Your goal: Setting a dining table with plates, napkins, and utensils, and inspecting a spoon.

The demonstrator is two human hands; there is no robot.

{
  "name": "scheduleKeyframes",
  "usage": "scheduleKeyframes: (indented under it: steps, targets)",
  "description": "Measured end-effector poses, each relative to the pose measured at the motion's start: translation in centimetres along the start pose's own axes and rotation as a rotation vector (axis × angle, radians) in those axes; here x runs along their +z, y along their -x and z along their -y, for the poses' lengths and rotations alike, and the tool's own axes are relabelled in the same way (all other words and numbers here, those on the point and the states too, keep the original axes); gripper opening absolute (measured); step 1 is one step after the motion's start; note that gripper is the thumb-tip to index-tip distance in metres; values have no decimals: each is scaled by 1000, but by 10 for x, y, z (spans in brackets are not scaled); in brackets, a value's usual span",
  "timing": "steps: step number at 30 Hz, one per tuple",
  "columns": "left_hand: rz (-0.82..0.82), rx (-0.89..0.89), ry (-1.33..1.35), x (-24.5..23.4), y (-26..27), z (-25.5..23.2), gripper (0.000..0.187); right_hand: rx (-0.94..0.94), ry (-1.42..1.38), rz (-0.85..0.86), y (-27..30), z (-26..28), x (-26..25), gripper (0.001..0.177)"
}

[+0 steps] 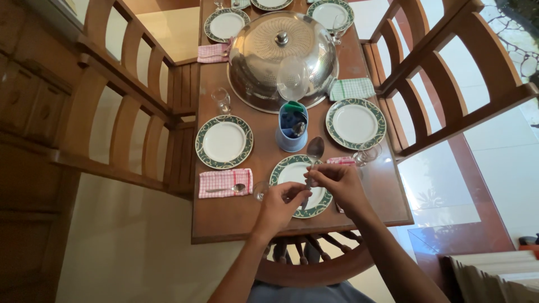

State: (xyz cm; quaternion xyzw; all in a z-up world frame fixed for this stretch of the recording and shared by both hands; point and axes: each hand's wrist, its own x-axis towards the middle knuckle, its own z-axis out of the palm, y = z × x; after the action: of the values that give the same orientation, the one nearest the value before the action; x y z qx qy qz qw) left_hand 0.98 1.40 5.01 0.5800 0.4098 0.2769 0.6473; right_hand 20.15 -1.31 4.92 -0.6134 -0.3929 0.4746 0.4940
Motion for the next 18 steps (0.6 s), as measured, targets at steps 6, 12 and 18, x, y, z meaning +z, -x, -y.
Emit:
scheduleKeyframes:
  steps: [6, 12, 18]
  targets:
    - [5, 54, 42, 2, 9, 16, 22, 16, -75, 45, 8, -13, 0, 28]
    - [-12, 59, 112, 5, 12, 28, 21, 27, -86, 97, 7, -17, 1, 29]
    - [-113, 42, 88, 14, 21, 28, 22, 15, -47, 181, -1, -22, -3, 31]
